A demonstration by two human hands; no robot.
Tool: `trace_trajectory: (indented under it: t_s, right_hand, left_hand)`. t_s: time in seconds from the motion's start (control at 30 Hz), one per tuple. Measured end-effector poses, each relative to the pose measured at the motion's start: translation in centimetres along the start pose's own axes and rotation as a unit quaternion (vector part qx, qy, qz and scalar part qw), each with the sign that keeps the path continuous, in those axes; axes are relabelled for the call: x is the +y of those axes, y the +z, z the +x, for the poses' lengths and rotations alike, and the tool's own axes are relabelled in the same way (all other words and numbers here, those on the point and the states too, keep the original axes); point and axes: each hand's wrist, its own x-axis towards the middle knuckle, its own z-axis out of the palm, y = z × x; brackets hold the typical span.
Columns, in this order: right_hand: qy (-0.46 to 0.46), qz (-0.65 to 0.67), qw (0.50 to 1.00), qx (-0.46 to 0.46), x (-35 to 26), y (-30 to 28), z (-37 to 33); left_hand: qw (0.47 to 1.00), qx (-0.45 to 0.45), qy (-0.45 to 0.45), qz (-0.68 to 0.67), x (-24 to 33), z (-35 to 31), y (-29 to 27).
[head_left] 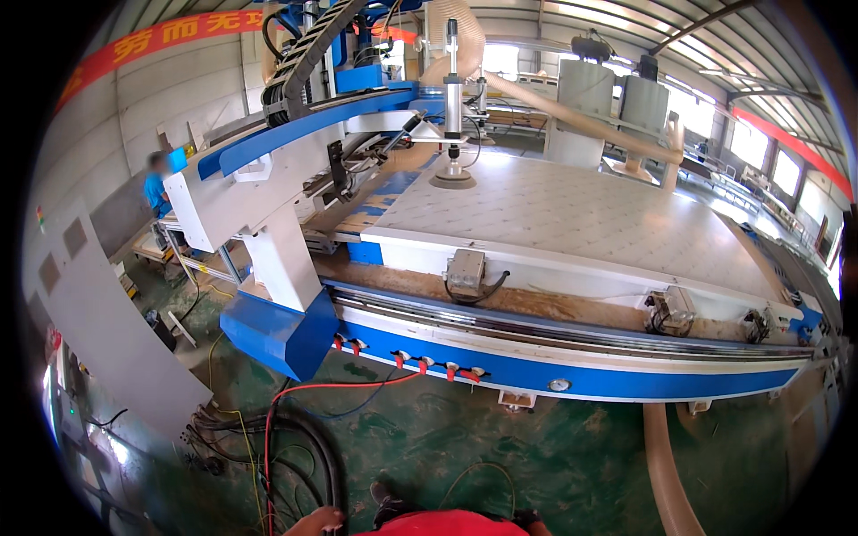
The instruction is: The person picks up large white panels from a stack, wipes their surfaces with gloved hands, and places them onto a metal workbench. The person repeats this process for several panels, arranging them on the bench.
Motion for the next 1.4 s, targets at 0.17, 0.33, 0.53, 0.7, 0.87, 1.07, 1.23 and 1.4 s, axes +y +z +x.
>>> trace_trajectory:
  t_s: [0.17,0.33,0.53,0.7,0.87,1.07,1.23,1.4]
  right_hand:
    - [0.01,-0.01,1.0,0.021,4.3,4.7,3.8]
    - [-0.005,-0.036,0.999,0.018,4.9,4.2,5.7]
    - [-0.05,-0.063,0.995,0.057,-1.9,-3.6,6.9]
    - [0.034,0.118,0.992,0.005,-8.3,-9.2,7.9]
    - [0.024,0.11,0.994,-0.002,-14.7,-11.8,9.8]
    - [0.222,0.584,0.781,-0.014,-14.4,-11.0,14.8]
    - [0.141,0.464,0.874,0.023,-17.3,-9.5,18.6]
    - [0.197,0.563,0.8,0.07,-26.1,-12.1,15.9]
  left_hand:
    - [0.986,0.041,-0.048,-0.156,-2.3,0.4,2.8]
    - [0.974,0.124,0.083,-0.169,0.5,2.2,4.4]
    - [0.961,0.177,0.148,-0.156,0.0,6.0,4.6]
    - [0.961,0.109,0.051,-0.251,-4.3,7.2,2.8]
    - [0.975,0.124,-0.001,-0.182,-7.2,9.9,-0.6]
    - [0.952,0.11,0.083,-0.273,-7.5,9.5,-8.2]
    - [0.936,0.11,0.055,-0.331,-11.4,10.8,-11.7]
    - [0.944,0.091,0.057,-0.312,-13.6,12.0,-12.4]
